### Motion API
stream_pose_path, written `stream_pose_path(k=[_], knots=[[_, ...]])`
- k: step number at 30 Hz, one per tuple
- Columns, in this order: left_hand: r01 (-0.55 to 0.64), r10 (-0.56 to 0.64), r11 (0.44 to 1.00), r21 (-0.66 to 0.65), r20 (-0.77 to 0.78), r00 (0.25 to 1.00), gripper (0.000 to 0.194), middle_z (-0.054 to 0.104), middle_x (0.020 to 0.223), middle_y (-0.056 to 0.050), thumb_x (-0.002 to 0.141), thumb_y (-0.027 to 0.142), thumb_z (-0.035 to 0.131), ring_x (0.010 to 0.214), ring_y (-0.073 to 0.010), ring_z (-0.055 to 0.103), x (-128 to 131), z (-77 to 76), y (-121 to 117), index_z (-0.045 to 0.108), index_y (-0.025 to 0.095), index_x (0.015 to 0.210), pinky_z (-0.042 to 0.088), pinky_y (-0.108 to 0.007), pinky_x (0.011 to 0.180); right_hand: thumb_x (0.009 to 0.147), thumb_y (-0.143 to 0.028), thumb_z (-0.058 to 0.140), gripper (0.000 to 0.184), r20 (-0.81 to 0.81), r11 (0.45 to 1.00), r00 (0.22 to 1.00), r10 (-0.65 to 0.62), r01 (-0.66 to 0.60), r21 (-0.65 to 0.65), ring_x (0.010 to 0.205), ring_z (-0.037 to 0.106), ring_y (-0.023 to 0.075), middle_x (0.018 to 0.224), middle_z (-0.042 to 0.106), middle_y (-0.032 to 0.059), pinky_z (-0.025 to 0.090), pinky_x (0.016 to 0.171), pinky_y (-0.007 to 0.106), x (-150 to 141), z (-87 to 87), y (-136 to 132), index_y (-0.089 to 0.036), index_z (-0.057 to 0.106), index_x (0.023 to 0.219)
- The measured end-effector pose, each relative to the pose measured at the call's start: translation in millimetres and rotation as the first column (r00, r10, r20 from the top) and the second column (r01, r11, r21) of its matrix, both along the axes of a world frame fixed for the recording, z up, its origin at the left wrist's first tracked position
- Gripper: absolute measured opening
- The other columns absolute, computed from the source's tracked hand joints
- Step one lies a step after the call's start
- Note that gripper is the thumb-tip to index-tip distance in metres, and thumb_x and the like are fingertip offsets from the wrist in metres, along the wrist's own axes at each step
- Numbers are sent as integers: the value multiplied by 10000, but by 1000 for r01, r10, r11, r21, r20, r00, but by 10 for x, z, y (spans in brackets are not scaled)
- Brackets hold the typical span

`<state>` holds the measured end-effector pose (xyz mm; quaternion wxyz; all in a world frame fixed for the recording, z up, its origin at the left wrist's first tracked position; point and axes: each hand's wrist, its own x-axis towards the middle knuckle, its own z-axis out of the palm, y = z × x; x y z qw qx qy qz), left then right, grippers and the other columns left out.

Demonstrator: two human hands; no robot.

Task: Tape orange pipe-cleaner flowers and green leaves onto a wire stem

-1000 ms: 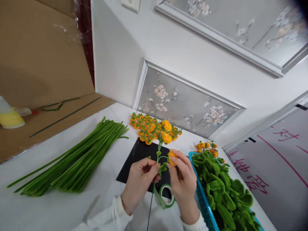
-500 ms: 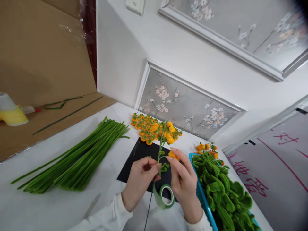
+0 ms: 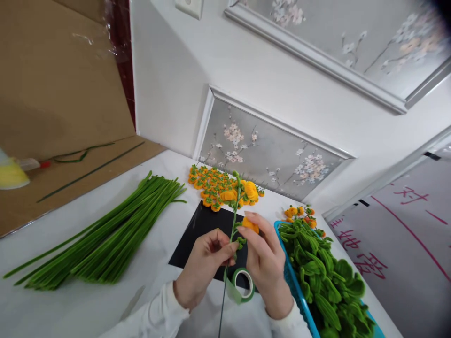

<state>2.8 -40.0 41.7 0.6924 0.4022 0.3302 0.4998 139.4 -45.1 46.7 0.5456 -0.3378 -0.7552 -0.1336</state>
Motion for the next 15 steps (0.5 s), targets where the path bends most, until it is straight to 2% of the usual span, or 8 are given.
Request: stream_pose_path(k=[5, 7, 9, 12, 15], knots=[[2, 0, 999, 48, -39, 999, 293, 504, 506, 59, 666, 295, 753, 492, -99, 494, 4, -16, 0, 499, 177, 581, 378, -220, 508, 871, 14, 419, 441, -83, 999, 997, 3, -8, -54, 1074, 595, 202, 1168, 582, 90, 556, 876, 381, -5, 99, 107, -270, 598, 1156], [16, -15, 999, 49, -5, 1000, 280, 507, 517, 59, 693, 290, 734, 499, -97, 496, -3, -38, 6, 495, 179, 596, 373, -216, 509, 866, -8, 460, 402, -135, 996, 991, -13, 1, -88, 1080, 590, 205, 1156, 594, 89, 533, 911, 400, -13, 77, 108, -260, 599, 1147], [34, -36, 998, 60, 19, 999, 263, 519, 526, 57, 718, 285, 716, 512, -98, 502, -10, -55, 12, 499, 181, 612, 377, -218, 520, 854, -65, 531, 385, -254, 989, 967, -10, -28, -148, 1140, 554, 226, 1197, 580, 97, 492, 959, 445, -24, 21, 87, -255, 564, 1188], [34, -34, 995, 95, 5, 999, 244, 535, 524, 52, 744, 273, 695, 524, -100, 500, -17, -67, 18, 499, 184, 630, 386, -224, 543, 848, -175, 589, 471, -520, 947, 854, -4, -164, -277, 1217, 498, 251, 1295, 517, 126, 457, 981, 491, -30, -99, 43, -248, 447, 1291], [32, -30, 993, 116, -20, 999, 239, 537, 524, 53, 757, 267, 683, 527, -102, 496, -18, -70, 19, 491, 189, 639, 386, -229, 547, 861, -258, 588, 493, -714, 853, 699, -27, -357, -382, 1191, 528, 246, 1329, 491, 143, 483, 946, 467, -10, -209, 20, -250, 399, 1316]])
